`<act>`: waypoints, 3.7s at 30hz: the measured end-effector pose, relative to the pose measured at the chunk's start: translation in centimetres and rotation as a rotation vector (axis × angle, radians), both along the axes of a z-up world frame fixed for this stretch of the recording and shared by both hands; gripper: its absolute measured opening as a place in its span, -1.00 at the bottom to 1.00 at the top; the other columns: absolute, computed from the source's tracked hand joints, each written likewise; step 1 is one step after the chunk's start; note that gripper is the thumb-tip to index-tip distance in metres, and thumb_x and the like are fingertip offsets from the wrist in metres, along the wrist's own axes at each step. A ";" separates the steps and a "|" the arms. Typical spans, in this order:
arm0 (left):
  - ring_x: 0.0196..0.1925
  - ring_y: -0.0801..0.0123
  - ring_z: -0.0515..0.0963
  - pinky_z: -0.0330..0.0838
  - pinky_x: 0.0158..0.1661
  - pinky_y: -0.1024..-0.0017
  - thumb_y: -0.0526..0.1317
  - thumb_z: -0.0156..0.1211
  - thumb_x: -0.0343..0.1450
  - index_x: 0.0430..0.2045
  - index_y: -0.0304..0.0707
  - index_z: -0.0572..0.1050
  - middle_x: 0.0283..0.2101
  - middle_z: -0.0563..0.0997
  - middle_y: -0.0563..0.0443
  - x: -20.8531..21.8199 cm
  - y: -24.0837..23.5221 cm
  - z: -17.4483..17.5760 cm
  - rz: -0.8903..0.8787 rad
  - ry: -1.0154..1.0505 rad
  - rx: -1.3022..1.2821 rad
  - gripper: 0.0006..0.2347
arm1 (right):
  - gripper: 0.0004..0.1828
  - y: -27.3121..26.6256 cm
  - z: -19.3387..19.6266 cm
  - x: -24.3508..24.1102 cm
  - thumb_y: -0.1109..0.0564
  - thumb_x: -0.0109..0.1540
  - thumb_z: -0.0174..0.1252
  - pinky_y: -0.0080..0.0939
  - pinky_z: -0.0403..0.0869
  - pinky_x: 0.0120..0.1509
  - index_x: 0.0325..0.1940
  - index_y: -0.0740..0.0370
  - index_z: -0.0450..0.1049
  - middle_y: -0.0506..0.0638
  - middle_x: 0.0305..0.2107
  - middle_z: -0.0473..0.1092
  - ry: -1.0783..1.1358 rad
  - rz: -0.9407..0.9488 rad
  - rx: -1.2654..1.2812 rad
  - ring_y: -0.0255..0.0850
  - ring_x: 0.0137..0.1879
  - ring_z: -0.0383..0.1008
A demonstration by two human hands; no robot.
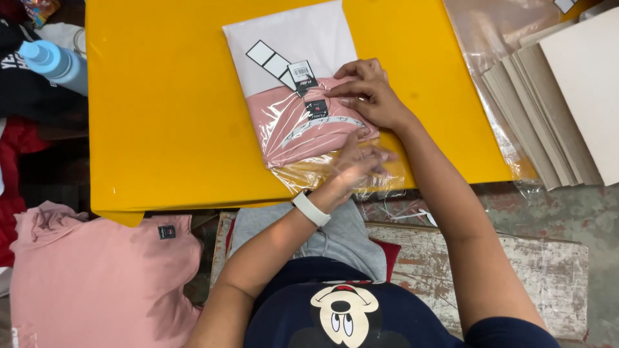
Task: Folding pink t-shirts using a cardboard template and placing them into clear plastic bags for packaging.
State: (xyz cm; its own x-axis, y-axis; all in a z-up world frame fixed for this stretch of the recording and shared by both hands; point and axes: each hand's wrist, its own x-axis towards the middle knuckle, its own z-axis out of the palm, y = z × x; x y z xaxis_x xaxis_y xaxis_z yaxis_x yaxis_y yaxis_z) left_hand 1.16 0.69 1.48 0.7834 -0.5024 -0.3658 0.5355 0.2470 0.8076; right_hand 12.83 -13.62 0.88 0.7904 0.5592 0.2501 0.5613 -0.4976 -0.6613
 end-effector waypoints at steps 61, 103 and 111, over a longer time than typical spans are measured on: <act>-0.58 0.34 0.66 0.50 -0.51 0.42 0.08 0.04 0.55 -0.35 -0.29 0.59 -0.65 0.58 0.04 8.6 18.2 2.9 -0.021 -0.543 1.060 -0.62 | -0.76 -5.4 -1.4 -7.7 -0.12 0.44 0.20 0.11 0.38 0.08 0.02 0.01 0.61 -0.02 -0.14 0.43 0.148 -0.834 -0.129 0.04 0.01 0.48; -0.05 -0.28 0.63 0.46 0.01 -0.23 -0.29 0.26 0.41 0.08 -0.30 0.42 0.13 0.46 -0.32 8.6 19.7 2.2 -0.029 -0.858 0.956 -0.65 | -0.71 -3.3 3.0 -8.3 0.37 0.22 0.34 0.08 0.50 0.17 0.02 0.42 0.54 0.32 0.12 0.42 0.004 -0.380 0.253 0.27 0.19 0.47; 0.06 -0.08 0.60 0.50 0.00 0.07 -0.35 0.33 0.38 -0.13 -0.26 0.53 0.00 0.40 -0.11 10.2 17.9 3.9 -0.029 -0.961 1.003 -0.79 | -0.73 -2.0 2.9 -5.9 0.29 0.14 0.51 0.06 0.46 0.24 -0.14 0.25 0.59 0.13 0.11 0.38 -0.302 -0.582 -0.150 0.17 0.16 0.40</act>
State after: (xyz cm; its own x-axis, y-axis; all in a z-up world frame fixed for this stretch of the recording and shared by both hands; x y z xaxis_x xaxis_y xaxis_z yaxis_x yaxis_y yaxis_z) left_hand 11.35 18.63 5.38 0.9247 -0.3688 0.0950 -0.3304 -0.6528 0.6817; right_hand 6.93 -15.58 3.76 0.8809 0.1088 0.4606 0.3232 -0.8493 -0.4175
